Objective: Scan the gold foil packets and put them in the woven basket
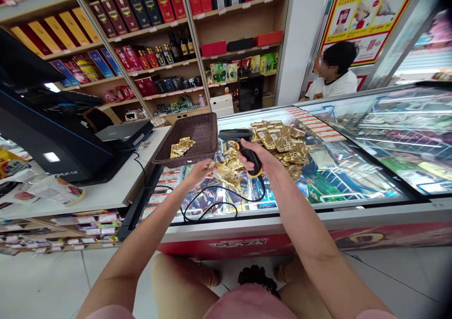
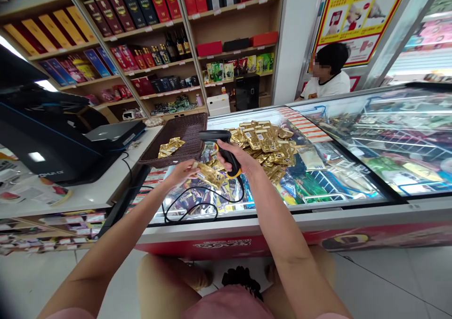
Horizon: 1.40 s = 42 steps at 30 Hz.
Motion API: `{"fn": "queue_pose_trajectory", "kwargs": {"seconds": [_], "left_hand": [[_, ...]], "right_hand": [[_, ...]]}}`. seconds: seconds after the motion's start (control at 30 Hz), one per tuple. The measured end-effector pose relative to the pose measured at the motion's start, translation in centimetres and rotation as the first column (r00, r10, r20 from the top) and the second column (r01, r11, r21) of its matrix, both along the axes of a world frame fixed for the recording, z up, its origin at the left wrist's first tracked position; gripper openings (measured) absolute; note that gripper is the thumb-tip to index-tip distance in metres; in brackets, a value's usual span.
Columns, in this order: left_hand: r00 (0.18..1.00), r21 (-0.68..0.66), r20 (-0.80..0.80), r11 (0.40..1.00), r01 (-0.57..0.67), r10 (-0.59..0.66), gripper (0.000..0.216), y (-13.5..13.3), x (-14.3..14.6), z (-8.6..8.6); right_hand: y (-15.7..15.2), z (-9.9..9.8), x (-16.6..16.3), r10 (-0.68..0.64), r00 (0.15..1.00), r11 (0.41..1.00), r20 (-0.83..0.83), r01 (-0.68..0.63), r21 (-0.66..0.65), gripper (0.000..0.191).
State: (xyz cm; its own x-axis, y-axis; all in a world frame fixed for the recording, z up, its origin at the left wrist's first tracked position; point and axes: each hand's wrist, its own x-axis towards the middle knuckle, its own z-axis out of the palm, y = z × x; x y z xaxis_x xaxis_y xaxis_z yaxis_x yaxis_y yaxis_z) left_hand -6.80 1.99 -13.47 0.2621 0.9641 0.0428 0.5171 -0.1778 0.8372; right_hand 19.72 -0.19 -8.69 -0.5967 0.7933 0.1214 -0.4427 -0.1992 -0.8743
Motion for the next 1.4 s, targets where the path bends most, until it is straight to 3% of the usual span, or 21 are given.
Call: {"fn": "queue_pose_trajectory", "kwargs": {"seconds": [0.07,0.17,0.33,0.67,1.2,1.4], "left_hand": [[0.963,-0.025,0.250,0.995,-0.094,0.097,0.031,0.4,-1.2,1.5],[0.839,0.012,0.498,0.965,-0.261,0.221,0.028,1.2,-2.9,3.9],[0.660,-0.034,0.691,0.926,-0.377,0.294,0.016,1.8,-4.2,5.3],[0.602,-0.087,0.733,0.921,-0.380,0.317,0.008,1.9,-4.1,3.9],[0.638,-0.053,0.723,0.942,-0.331,0.265,0.016,2.5,-0.8,4.1],[0.611,-0.071,0.746,0.943,-0.325,0.267,0.018,2.8,0.0,4.2]], "right_hand": [[-0.2,0.1,-0.2,0.005,1.000,1.000,0.015,-0.005,-0.006,0.045],[-0.2,0.0,-0.5,0.003,1.000,1.000,0.025,-0.003,-0.003,0.043],[0.0,-0.7,-1.3,-0.044,0.996,0.998,0.076,0.042,0.039,0.044],[-0.7,-1.1,-3.0,-0.155,0.968,0.973,0.197,0.114,0.202,0.045],[-0.9,-0.8,-4.1,-0.219,0.948,0.967,0.232,0.180,0.177,0.049],[-0.9,-0.8,-4.0,-0.196,0.951,0.972,0.239,0.156,0.178,0.048]]}}
